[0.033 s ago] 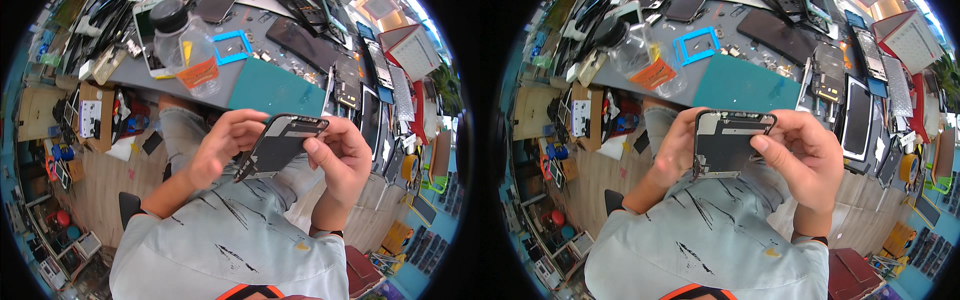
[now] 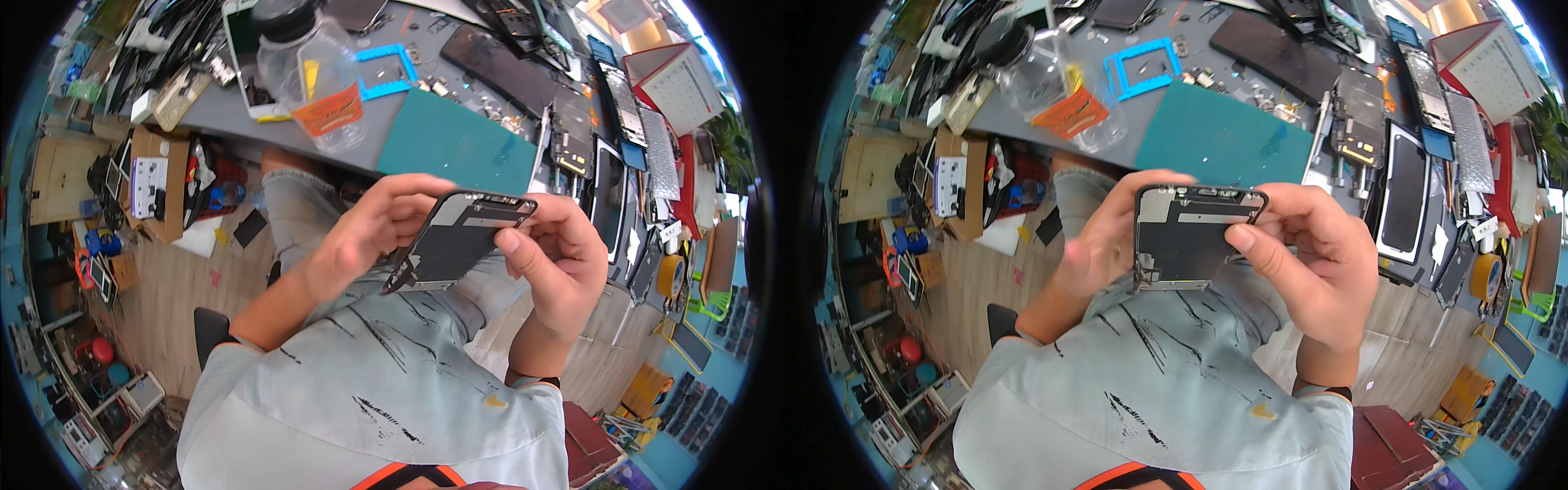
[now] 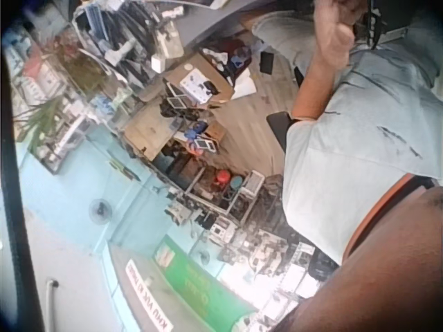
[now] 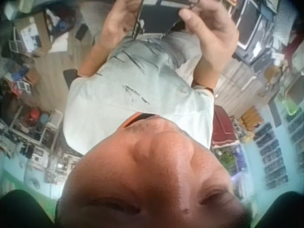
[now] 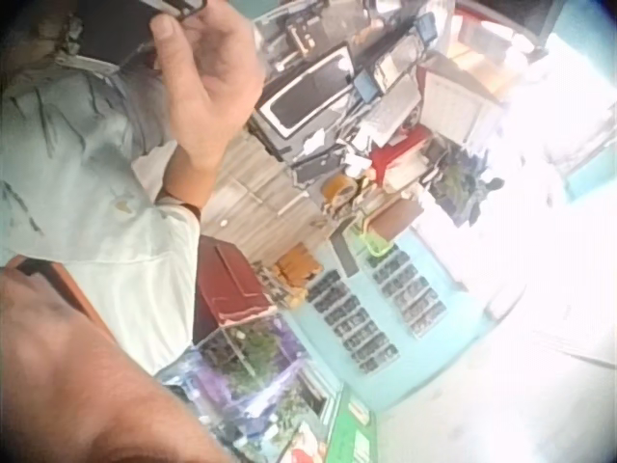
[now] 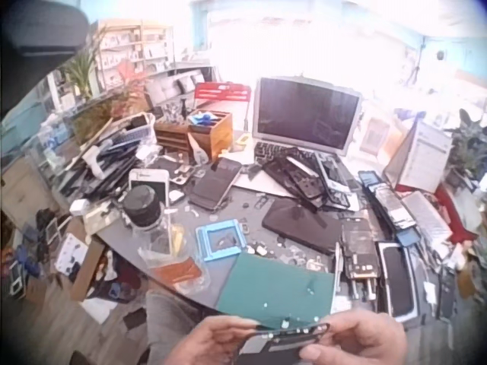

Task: The person uses a metal spudger to pry and separate the screen assembly from the smartphone body, then uses a screwdriver to remove screws and detach internal components. The person handles the phone and tools throughout, working on the device on a cluttered workbench.

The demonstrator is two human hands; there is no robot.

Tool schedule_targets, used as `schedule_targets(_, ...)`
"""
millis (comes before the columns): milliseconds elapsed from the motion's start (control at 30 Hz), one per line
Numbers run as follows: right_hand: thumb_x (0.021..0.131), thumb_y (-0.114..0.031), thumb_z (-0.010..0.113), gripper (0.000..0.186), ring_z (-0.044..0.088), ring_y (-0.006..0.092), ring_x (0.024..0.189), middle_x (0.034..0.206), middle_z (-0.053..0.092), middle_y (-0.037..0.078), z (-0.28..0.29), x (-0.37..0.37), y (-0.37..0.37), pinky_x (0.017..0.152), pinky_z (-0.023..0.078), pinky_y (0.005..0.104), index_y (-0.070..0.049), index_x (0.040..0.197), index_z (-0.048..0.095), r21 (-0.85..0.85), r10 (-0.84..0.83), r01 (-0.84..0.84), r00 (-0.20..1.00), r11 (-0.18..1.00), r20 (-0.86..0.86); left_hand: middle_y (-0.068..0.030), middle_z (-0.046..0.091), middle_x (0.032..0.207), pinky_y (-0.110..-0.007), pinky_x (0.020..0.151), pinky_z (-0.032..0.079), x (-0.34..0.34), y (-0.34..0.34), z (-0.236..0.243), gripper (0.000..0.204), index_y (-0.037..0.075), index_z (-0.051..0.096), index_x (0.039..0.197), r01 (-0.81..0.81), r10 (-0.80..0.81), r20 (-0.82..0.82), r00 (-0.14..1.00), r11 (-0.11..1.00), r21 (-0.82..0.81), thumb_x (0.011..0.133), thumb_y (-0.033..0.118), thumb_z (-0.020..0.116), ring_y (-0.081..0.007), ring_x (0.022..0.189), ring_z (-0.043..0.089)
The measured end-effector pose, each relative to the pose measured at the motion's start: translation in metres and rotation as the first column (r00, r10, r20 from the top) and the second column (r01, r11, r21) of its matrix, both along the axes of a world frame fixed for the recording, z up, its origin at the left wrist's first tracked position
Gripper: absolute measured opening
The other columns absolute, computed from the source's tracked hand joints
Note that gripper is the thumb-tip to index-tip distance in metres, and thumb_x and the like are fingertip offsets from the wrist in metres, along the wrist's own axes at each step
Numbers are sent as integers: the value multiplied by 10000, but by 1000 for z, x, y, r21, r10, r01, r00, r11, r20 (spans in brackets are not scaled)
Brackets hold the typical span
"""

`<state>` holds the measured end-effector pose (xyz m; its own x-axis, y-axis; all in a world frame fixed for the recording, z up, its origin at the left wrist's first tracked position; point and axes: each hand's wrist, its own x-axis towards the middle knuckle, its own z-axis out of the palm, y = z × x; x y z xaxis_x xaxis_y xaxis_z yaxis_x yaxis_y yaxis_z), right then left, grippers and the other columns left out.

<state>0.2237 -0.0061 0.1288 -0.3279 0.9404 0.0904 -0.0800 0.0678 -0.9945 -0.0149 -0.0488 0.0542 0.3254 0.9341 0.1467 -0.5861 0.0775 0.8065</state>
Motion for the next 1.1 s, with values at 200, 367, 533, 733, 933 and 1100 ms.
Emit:
schedule_targets(200, 955, 81, 788, 278, 728, 134, 746, 966, 773, 96, -10, -1, -16, 670, 543, 248, 61, 1218, 699, 33, 95, -96, 995, 995, 30, -202, 454, 1661, -456, 1111, 554, 2, 1, 14, 1386, -41, 120, 1737, 377, -366, 101, 925, 918, -122, 872, 930, 596, -324, 1366, 629)
schedule_targets(367, 953, 71, 790, 282, 729, 136, 733, 994, 783, 127, -16, -3, -18, 660, 540, 250, 52, 1219, 698, 92, 75, -87, 990, 992, 119, -121, 404, 1673, -400, 1132, 468, 9, -5, -8, 1012, 11, 10, 1765, 403, -402, 142, 905, 915, 20, 1123, 671, 430, -216, 1251, 599)
schedule_targets(533, 870, 19, 872, 386, 662, 145, 808, 1192, 721, 193, -29, -5, -19, 704, 540, 269, -12, 1224, 722, 457, -134, 16, 965, 889, 226, -138, 338, 1679, -407, 1168, 404, 6, -13, -17, 968, 23, -19, 1766, 396, -396, -20, 918, 913, 100, 1144, 657, 366, -225, 1333, 473)
schedule_targets(733, 787, -4, 899, 352, 644, 289, 1114, 1299, 634, 218, -35, -1, -19, 857, 561, 350, -71, 1115, 790, 677, -197, -105, 914, 729, 354, -182, 121, 1820, -439, 1179, 411, 3, -10, -17, 953, -30, -6, 1751, 369, -318, -279, 906, 917, 154, 1123, 525, 445, -280, 1405, 436)
schedule_targets(933, 787, -6, 893, 316, 647, 314, 1157, 1298, 637, 216, -42, -2, -18, 934, 557, 381, -71, 1081, 799, 674, -198, -125, 903, 728, 381, -222, 9, 1846, -475, 1248, 318, -1, -5, -5, 940, -53, 10, 1744, 401, -308, -427, 850, 904, 146, 1012, 332, 456, -374, 1460, 376)
schedule_targets(1100, 780, -16, 901, 312, 657, 315, 1142, 1276, 647, 206, -45, -3, -18, 933, 556, 380, -56, 1070, 794, 675, -205, -119, 902, 728, 380, -244, 5, 1840, -481, 1278, 266, -1, -3, -6, 974, -65, 17, 1739, 408, -293, -462, 837, 897, 170, 949, 285, 466, -402, 1485, 353)
